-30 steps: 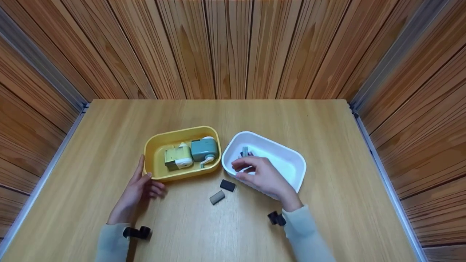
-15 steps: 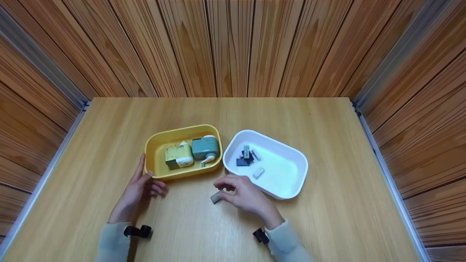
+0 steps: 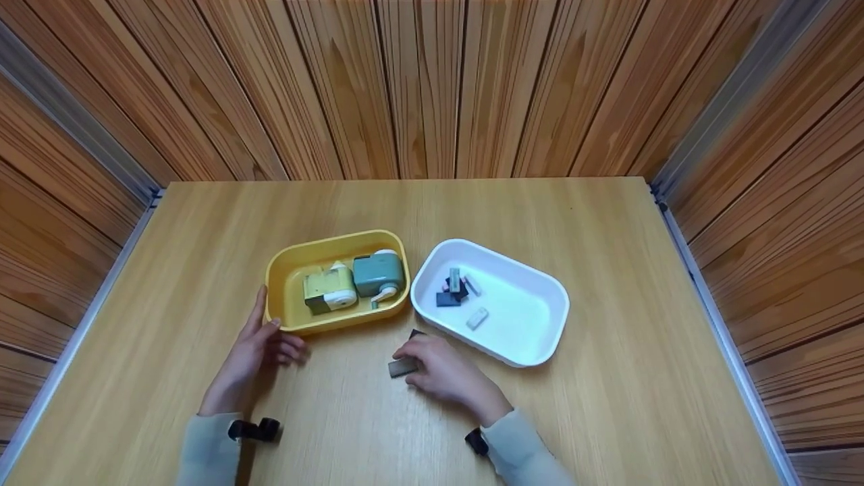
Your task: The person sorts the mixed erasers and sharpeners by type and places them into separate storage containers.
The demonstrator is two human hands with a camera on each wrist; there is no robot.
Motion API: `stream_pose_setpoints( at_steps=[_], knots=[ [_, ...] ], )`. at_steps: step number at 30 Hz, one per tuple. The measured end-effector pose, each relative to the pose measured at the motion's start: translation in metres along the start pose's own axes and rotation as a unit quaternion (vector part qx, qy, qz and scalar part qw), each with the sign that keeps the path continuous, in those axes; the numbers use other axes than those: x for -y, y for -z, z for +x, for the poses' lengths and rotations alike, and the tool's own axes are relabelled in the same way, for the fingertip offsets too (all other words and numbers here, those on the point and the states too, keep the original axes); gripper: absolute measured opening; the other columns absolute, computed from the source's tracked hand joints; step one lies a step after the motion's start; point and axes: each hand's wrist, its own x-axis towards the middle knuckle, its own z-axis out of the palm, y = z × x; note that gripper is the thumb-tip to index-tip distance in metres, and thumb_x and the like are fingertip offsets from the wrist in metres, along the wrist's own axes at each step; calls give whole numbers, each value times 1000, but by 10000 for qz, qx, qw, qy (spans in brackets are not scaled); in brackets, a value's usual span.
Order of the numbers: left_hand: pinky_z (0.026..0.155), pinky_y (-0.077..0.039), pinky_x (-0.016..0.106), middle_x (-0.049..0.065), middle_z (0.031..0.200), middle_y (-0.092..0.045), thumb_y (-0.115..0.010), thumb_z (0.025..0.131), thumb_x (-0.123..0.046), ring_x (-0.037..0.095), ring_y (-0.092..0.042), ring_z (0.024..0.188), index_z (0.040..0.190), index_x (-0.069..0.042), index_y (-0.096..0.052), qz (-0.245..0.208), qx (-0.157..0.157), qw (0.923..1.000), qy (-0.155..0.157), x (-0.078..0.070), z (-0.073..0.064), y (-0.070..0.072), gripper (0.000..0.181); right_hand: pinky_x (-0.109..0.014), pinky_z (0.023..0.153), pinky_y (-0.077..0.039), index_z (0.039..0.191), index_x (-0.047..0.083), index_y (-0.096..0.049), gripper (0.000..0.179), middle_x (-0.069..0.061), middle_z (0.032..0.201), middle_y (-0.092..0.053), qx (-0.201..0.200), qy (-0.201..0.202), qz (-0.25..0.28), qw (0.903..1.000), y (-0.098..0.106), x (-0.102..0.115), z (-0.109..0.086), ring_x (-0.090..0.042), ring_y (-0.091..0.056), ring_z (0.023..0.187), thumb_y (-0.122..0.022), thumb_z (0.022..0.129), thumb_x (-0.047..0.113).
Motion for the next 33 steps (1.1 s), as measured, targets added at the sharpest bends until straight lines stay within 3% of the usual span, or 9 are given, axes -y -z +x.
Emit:
stream_pose_setpoints(
  at_steps=[7,18,25,33],
  knots=[
    [67,-52,37,23,98,-70,-35,109,-29,40,-68,83,152,-60,-5,-37,-63,9999,83,0,0,1,61,-37,89,-48,125,22,-69,36,11,113,-62,181,-68,-94,9998,-3,-1,2,-9,-57,100,-74,90,16],
    [66,-51,36,24,95,-70,-35,109,-26,38,-68,79,155,-54,-3,59,14,10000,-66,0,1,1,62,-32,83,-48,122,13,-73,36,8,105,-62,-17,35,-189,9998,-5,-2,2,-10,-56,92,-70,86,6],
    [66,-51,37,23,96,-70,-35,109,-27,40,-69,82,154,-56,-4,56,-30,10000,70,0,0,0,62,-31,81,-46,120,21,-73,37,12,104,-60,-24,-91,307,9995,-5,-4,0,-11,-55,92,-72,86,9],
    [65,-51,36,23,96,-70,-34,109,-27,39,-69,80,154,-56,-3,41,-60,10000,60,-1,1,0,62,-31,78,-47,121,25,-72,36,13,106,-60,-217,43,677,9975,2,2,-5,-13,-56,91,-71,88,11]
  ],
)
